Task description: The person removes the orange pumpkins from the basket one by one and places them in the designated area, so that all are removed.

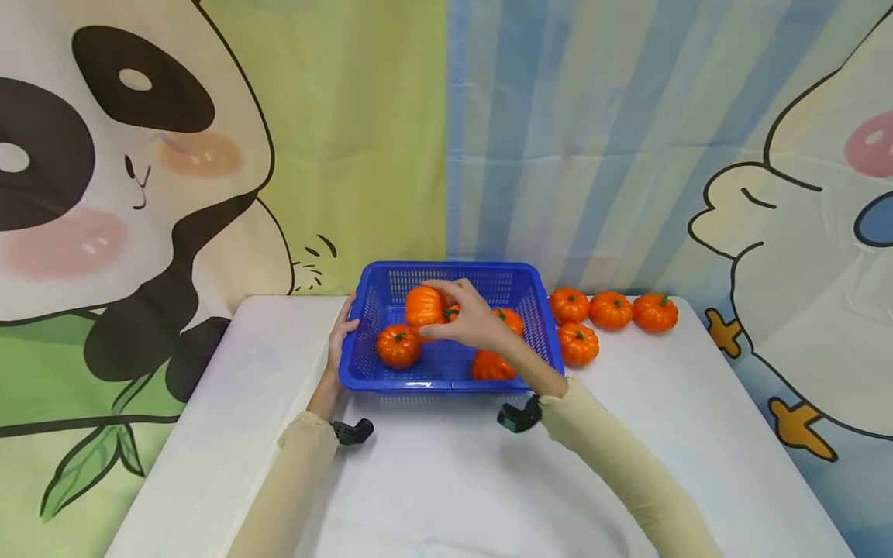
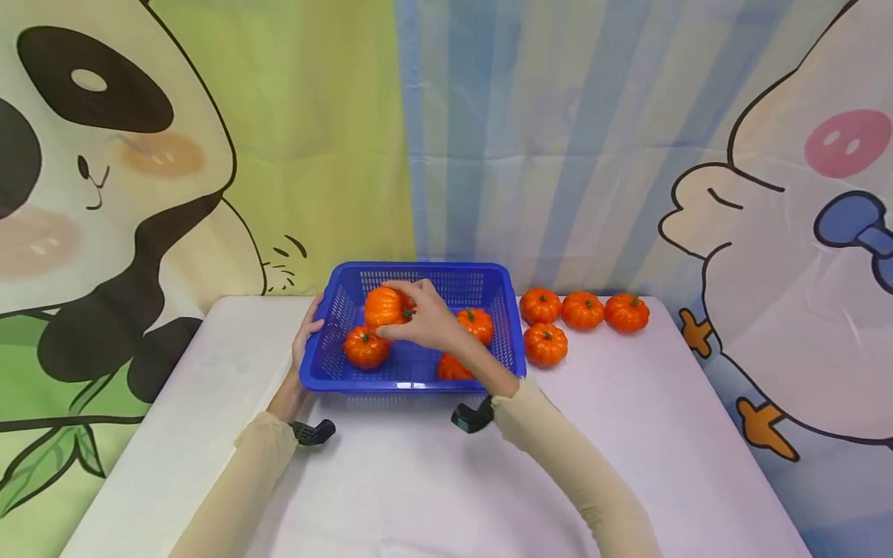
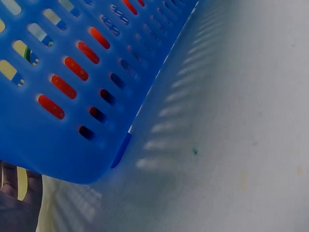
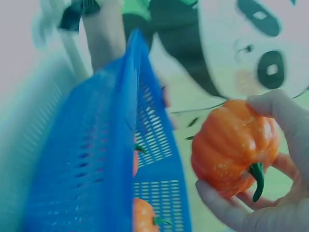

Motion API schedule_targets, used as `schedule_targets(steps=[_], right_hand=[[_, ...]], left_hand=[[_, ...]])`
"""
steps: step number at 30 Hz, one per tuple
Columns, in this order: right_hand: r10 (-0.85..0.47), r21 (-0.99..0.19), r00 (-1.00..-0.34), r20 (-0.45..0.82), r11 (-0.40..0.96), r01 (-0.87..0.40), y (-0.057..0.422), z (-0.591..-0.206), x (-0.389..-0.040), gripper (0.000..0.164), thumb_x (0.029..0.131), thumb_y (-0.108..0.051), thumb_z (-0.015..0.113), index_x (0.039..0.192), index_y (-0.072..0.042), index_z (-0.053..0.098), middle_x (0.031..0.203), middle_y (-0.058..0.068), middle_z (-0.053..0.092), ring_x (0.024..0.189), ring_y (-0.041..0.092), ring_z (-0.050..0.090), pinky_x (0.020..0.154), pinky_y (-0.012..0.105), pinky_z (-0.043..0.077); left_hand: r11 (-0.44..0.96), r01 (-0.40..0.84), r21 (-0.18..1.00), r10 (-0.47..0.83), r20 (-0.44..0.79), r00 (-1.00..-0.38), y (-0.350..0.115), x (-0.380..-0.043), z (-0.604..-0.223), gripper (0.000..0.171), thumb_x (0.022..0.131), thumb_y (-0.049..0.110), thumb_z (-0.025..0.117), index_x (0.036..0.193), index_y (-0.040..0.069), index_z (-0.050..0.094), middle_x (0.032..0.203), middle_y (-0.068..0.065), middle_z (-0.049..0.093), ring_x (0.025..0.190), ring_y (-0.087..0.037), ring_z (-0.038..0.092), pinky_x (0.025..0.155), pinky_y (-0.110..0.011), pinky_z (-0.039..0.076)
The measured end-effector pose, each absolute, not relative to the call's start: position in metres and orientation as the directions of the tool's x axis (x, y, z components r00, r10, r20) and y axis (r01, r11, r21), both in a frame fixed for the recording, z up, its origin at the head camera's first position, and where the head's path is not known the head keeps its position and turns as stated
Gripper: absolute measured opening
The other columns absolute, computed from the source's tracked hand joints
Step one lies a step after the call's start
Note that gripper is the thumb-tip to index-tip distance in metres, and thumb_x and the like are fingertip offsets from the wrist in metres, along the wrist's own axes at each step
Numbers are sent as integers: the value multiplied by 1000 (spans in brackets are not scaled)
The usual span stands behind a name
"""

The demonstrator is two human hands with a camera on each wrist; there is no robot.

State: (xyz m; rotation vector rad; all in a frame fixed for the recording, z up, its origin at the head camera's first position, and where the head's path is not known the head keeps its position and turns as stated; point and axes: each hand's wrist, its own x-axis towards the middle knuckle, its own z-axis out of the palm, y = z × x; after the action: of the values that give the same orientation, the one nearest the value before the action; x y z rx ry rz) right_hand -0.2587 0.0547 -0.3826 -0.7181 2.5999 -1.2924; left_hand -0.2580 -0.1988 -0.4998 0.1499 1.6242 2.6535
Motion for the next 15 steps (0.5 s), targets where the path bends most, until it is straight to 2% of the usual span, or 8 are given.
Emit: schedule_targets(steps=[2, 8, 15], right_hand=[[-482, -793, -872, 86, 496, -353, 77, -382, -237, 72, 77, -33, 78, 142, -27, 48, 120, 12, 44, 108, 28, 48, 82, 36, 52], [-453, -854, -886, 96, 419, -307, 136, -382, -176, 70, 80, -23, 77, 143, -25, 47, 130, 12, 41, 118, 33, 47, 90, 39, 55], [-386, -897, -921, 63, 383, -222, 179, -393, -138, 68, 83, -18, 74, 143, -24, 44, 132, 11, 45, 115, 32, 48, 84, 24, 55]], left_hand=[[-463, 37, 886, 68, 77, -995, -199, -258, -499, 60, 99, 6, 15, 157, 20, 11, 166, -5, 5, 152, -28, 9, 125, -46, 8], [-466, 32, 884, 78, 77, -994, -199, -257, -499, 59, 99, 6, 15, 157, 19, 10, 166, -5, 4, 153, -27, 7, 125, -45, 7], [-482, 15, 876, 89, 67, -994, -199, -256, -497, 60, 99, 6, 14, 157, 19, 9, 166, -5, 4, 153, -27, 8, 125, -45, 7]])
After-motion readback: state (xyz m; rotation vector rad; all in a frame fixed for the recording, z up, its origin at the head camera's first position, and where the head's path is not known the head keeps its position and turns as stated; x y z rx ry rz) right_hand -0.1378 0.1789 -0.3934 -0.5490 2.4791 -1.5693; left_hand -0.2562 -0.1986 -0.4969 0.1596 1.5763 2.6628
